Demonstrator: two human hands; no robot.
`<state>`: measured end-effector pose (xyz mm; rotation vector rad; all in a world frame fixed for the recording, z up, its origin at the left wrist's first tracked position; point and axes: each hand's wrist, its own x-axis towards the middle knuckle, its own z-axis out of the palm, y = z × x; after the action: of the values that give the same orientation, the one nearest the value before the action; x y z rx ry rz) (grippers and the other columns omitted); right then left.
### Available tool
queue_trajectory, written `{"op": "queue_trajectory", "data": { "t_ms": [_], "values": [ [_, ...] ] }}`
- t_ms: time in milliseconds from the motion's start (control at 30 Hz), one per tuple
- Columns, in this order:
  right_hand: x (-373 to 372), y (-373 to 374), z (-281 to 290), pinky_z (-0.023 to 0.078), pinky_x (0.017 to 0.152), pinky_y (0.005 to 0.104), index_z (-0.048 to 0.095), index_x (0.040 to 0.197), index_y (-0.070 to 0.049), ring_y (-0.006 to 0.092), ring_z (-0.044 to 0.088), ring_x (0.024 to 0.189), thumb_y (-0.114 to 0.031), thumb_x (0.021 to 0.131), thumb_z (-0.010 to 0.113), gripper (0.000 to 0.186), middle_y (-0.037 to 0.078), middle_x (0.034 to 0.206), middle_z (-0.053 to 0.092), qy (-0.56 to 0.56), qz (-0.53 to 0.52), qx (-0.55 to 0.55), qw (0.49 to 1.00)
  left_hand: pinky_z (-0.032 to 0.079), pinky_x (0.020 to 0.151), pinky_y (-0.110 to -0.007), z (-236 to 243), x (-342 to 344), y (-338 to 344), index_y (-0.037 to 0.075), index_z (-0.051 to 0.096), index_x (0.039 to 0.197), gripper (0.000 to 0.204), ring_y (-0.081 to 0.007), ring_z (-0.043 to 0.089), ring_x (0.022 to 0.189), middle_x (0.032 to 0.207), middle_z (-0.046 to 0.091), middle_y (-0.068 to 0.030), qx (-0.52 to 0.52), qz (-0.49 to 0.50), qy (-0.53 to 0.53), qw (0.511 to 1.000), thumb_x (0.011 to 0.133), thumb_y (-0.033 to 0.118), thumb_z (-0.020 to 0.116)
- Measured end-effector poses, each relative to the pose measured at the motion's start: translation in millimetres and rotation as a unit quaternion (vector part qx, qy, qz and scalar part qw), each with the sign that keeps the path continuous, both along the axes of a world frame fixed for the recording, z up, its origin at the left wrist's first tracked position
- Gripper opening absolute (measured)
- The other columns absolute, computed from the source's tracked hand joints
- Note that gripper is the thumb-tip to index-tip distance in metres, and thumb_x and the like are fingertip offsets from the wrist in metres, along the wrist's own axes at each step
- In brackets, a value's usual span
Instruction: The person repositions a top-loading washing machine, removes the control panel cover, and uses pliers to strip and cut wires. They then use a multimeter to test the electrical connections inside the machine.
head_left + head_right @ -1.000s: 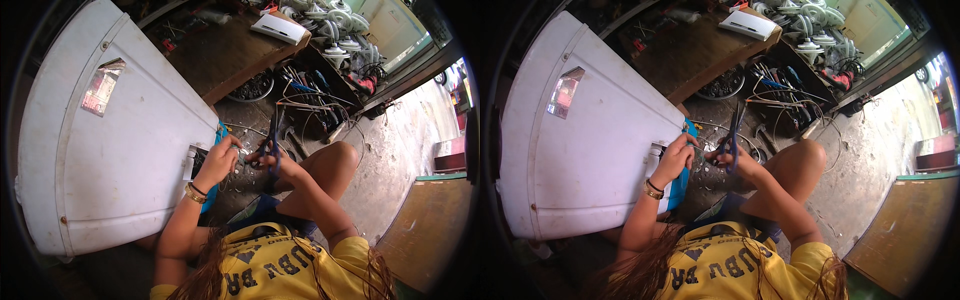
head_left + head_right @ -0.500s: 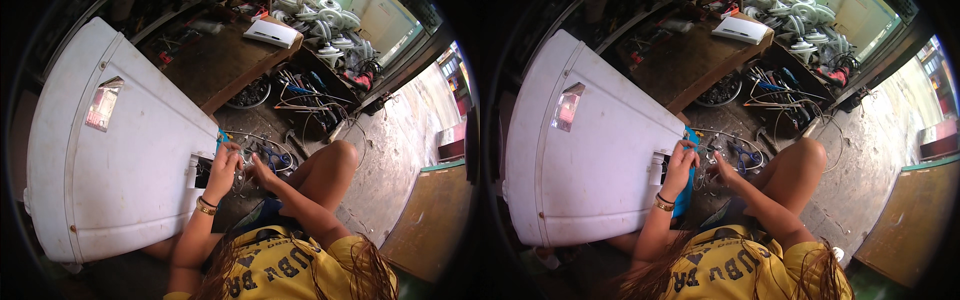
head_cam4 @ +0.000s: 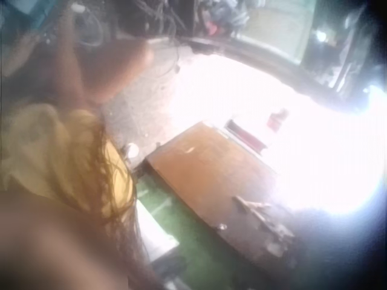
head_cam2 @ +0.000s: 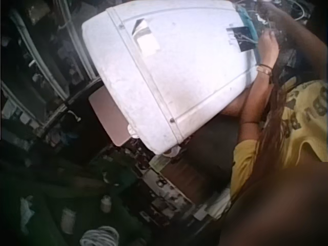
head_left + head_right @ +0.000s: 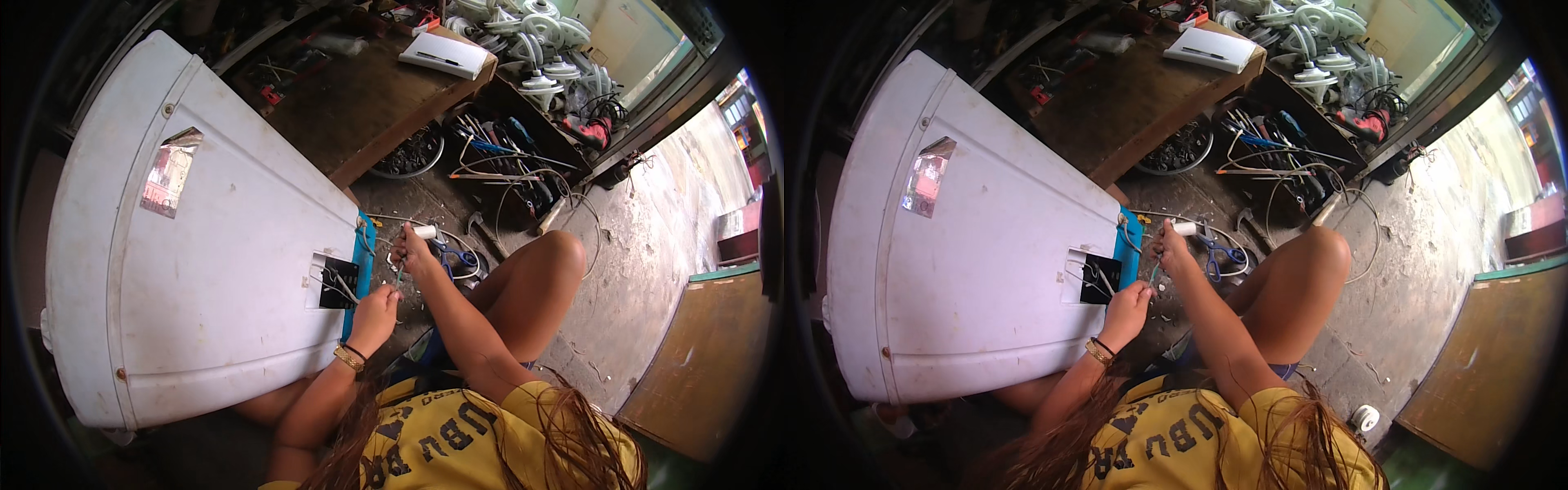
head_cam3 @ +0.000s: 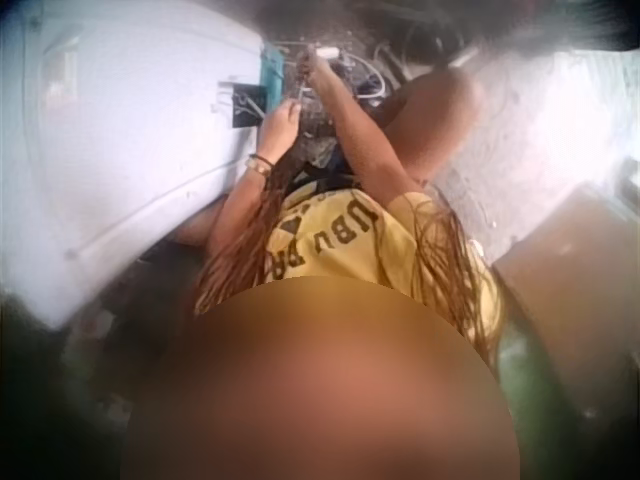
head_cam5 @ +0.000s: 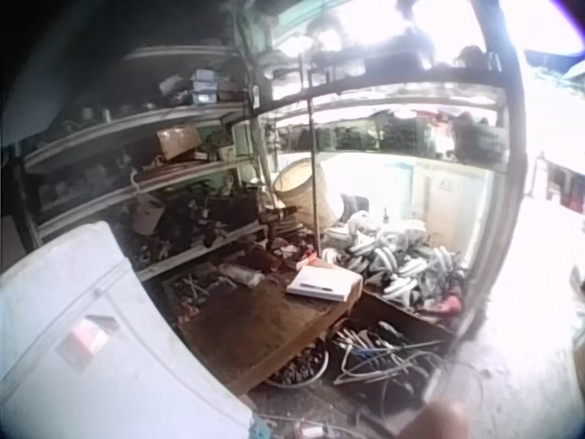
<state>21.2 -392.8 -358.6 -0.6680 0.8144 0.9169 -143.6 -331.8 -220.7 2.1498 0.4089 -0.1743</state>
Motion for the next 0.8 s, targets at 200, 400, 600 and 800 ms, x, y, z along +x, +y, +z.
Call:
{"op": "queue_trajectory", "data": {
  "t_ms": [200,400,600,800],
  "values": [
    [-16.2,33.4,-34.4,0.018,0.041,0.0279,0.038,0.067,-0.019,0.0105,0.023,0.039,-0.05,0.096,0.047,0.043,-0.005,0.047,0.025,0.035,0.057,-0.074,0.995,0.041,0.056,-0.04,-18.3,-13.2,12.7,0.002,0.063,0.088,0.024,-0.0295,0.055,0.058,0.065,0.057,-0.0155,-0.046,0.05,0.06,0.996,0.094,0.019,0.048],
    [-25.7,58.4,-65.8,0.025,0.042,0.0327,0.042,0.069,-0.016,0.0136,0.03,0.039,-0.047,0.095,0.051,0.042,-0.002,0.049,0.035,0.005,0.087,-0.129,0.988,0.039,0.056,-0.039,-50.6,-26.4,23.3,0.0,0.063,0.088,0.024,-0.0275,0.053,0.056,0.062,0.055,-0.0156,-0.144,0.116,0.086,0.979,0.093,0.019,0.048],
    [-25.2,57.7,-149.2,0.043,0.053,0.0407,0.058,0.085,-0.005,0.0237,0.054,0.053,-0.048,0.09,0.058,0.043,0.008,0.065,0.058,-0.066,0.104,-0.24,0.963,0.044,0.065,-0.042,-34.6,-31.3,19.2,-0.001,0.063,0.09,0.026,-0.0361,0.06,0.07,0.069,0.058,-0.0202,-0.079,0.066,0.088,0.991,0.093,0.018,0.046],
    [-28.6,59.4,-127.4,0.039,0.046,0.042,0.051,0.078,-0.012,0.0247,0.046,0.05,-0.049,0.089,0.056,0.039,0.007,0.061,0.05,-0.139,0.261,-0.402,0.867,0.042,0.059,-0.041,-38.9,-53.0,28.4,0.003,0.061,0.09,0.021,-0.0293,0.059,0.061,0.064,0.058,-0.0133,0.026,0.002,-0.045,0.999,0.094,0.019,0.047]
  ]
}}
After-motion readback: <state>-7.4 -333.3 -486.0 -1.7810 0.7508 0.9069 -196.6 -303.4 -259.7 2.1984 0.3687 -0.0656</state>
